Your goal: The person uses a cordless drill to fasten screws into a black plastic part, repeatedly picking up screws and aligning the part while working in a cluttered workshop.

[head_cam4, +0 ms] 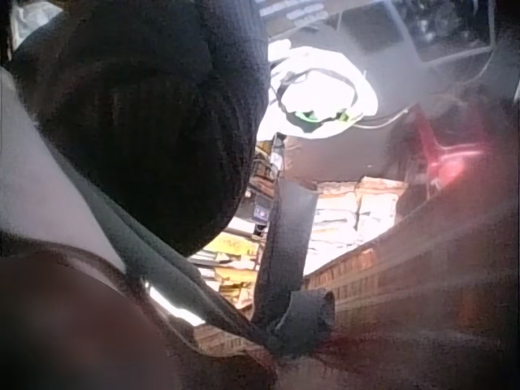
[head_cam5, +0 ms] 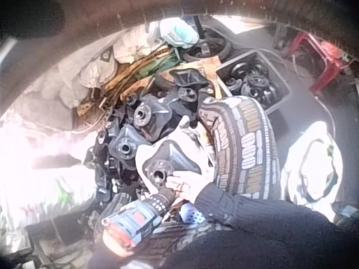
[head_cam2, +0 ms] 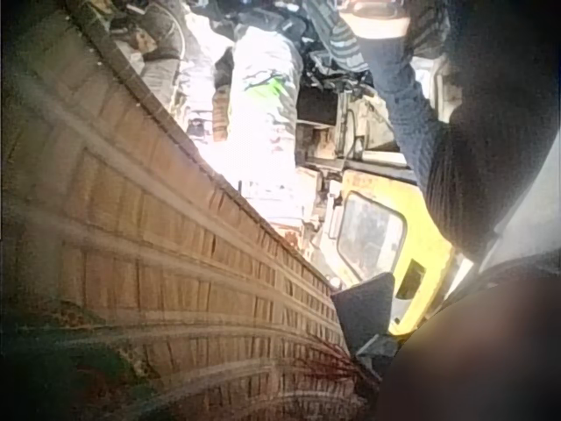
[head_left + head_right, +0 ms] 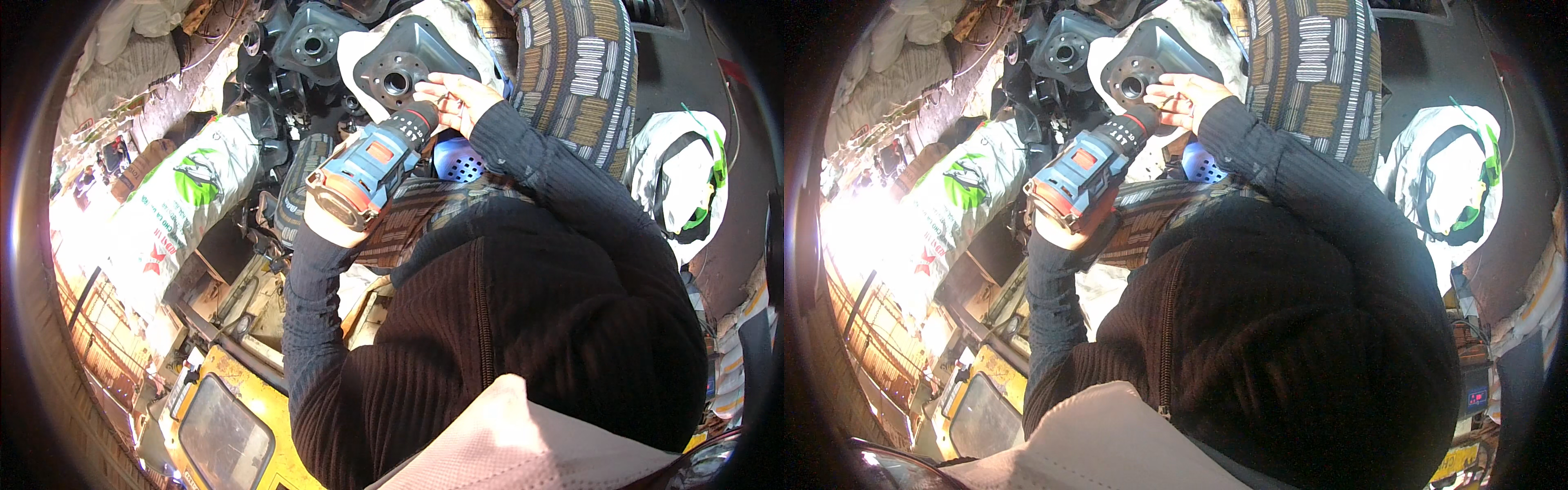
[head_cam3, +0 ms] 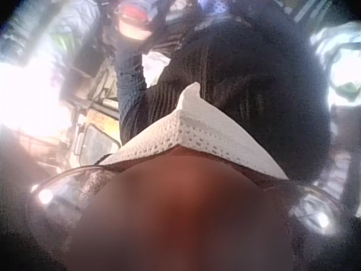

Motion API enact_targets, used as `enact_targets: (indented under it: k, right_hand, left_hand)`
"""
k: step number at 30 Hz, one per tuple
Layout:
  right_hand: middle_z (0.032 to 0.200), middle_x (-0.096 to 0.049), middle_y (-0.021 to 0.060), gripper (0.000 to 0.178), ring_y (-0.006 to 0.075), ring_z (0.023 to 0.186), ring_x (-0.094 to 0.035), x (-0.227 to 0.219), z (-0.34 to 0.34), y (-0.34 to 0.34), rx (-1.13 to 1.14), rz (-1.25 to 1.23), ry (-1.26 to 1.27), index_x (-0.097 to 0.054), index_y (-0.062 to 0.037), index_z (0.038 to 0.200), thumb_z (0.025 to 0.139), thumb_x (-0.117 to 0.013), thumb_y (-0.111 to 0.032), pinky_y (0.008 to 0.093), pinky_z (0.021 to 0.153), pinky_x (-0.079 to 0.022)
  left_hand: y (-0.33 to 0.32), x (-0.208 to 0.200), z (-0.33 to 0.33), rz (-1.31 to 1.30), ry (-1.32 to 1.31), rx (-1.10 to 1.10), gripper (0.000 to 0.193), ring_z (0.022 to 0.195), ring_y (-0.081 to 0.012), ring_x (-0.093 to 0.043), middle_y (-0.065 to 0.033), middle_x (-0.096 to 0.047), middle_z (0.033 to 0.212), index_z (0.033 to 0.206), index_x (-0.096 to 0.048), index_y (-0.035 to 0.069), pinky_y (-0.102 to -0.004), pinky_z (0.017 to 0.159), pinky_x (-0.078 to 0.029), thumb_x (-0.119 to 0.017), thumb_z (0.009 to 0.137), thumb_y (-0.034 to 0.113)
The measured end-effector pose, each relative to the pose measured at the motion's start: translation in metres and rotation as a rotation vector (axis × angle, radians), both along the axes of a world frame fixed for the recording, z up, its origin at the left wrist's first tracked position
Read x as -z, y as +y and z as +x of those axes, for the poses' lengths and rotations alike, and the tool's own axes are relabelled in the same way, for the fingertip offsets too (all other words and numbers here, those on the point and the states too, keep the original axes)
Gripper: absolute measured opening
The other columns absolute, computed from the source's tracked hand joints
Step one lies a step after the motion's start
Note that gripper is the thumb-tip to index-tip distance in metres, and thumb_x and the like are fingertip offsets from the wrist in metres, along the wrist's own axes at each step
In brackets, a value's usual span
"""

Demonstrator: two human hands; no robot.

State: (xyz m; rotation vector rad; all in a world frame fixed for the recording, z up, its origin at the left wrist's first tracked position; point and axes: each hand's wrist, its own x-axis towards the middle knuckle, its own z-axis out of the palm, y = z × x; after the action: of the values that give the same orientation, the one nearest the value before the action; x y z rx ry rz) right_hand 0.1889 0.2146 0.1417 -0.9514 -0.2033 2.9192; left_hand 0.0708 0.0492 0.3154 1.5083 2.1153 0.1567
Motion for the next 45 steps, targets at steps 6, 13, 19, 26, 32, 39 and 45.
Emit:
enact_targets:
  k: [6,13,19,26,32,39,45]
  right_hand:
    - [0.114,-0.058,0.0190,0.031,0.0274,0.105,-0.058,-0.001,-0.001,-0.003,-0.012,0.020,0.015,-0.044,0.0016,0.119,0.095,-0.041,-0.019,0.0359,0.081,-0.050]
    - [0.112,-0.058,0.0189,0.032,0.0267,0.098,-0.060,-0.005,-0.001,0.001,-0.142,0.018,-0.033,-0.047,0.0020,0.116,0.095,-0.039,-0.020,0.0374,0.081,-0.050]
    - [0.111,-0.057,0.0186,0.033,0.0280,0.098,-0.060,-0.001,0.000,0.002,-0.090,-0.032,0.009,-0.046,0.0037,0.119,0.095,-0.040,-0.017,0.0416,0.085,-0.050]
    - [0.095,-0.054,0.0053,0.031,0.0158,0.082,-0.057,0.011,0.006,-0.001,-0.024,0.137,-0.251,-0.052,-0.0045,0.120,0.093,-0.047,-0.018,0.0346,0.078,-0.054]
    - [0.096,-0.056,0.0067,0.031,0.0146,0.076,-0.056,0.017,0.004,-0.002,-0.005,0.130,-0.316,-0.050,-0.0037,0.123,0.093,-0.045,-0.013,0.0316,0.071,-0.054]
    - [0.096,-0.058,0.0088,0.033,0.0132,0.074,-0.056,0.016,0.005,-0.003,0.067,0.239,-0.203,-0.047,-0.0030,0.126,0.094,-0.041,-0.010,0.0279,0.067,-0.053]
    - [0.087,-0.058,0.0073,0.035,0.0078,0.063,-0.052,0.016,0.004,0.008,0.124,0.231,-0.204,-0.047,-0.0014,0.125,0.092,-0.034,-0.007,0.0238,0.061,-0.050]
  left_hand:
    - [-0.002,-0.001,0.003,0.004,0.082,0.041,0.034,0.092,-0.0303,-0.058,-0.0108,-0.060,0.100,0.106,-0.058,0.010,-0.0411,0.081,-0.046,-0.065,0.074,0.018]
    - [0.004,-0.003,0.007,-0.048,-0.071,-0.064,0.036,0.097,-0.0285,-0.057,-0.0105,-0.059,0.105,0.110,-0.055,0.010,-0.0398,0.086,-0.044,-0.062,0.077,0.019]
    - [0.008,-0.011,0.002,-0.083,-0.049,0.007,0.037,0.102,-0.0271,-0.056,-0.0103,-0.058,0.108,0.114,-0.052,0.010,-0.0387,0.091,-0.042,-0.059,0.079,0.020]
    - [-0.004,0.007,-0.013,-0.036,0.137,-0.030,0.026,0.091,-0.0286,-0.059,-0.0095,-0.061,0.097,0.105,-0.059,0.012,-0.0387,0.078,-0.048,-0.058,0.080,0.021]
    - [-0.001,0.026,-0.027,-0.072,-0.020,-0.161,0.031,0.094,-0.0285,-0.058,-0.0096,-0.061,0.102,0.110,-0.057,0.012,-0.0376,0.082,-0.046,-0.059,0.080,0.020]
    - [0.029,0.024,-0.042,-0.255,-0.140,-0.181,0.038,0.102,-0.0269,-0.056,-0.0091,-0.058,0.109,0.112,-0.054,0.011,-0.0361,0.088,-0.044,-0.062,0.076,0.019]
    - [0.045,0.012,-0.044,-0.241,-0.175,-0.144,0.063,0.092,-0.0212,-0.063,-0.0130,-0.062,0.103,0.120,-0.046,0.003,-0.0303,0.080,-0.050,-0.074,0.065,0.015]
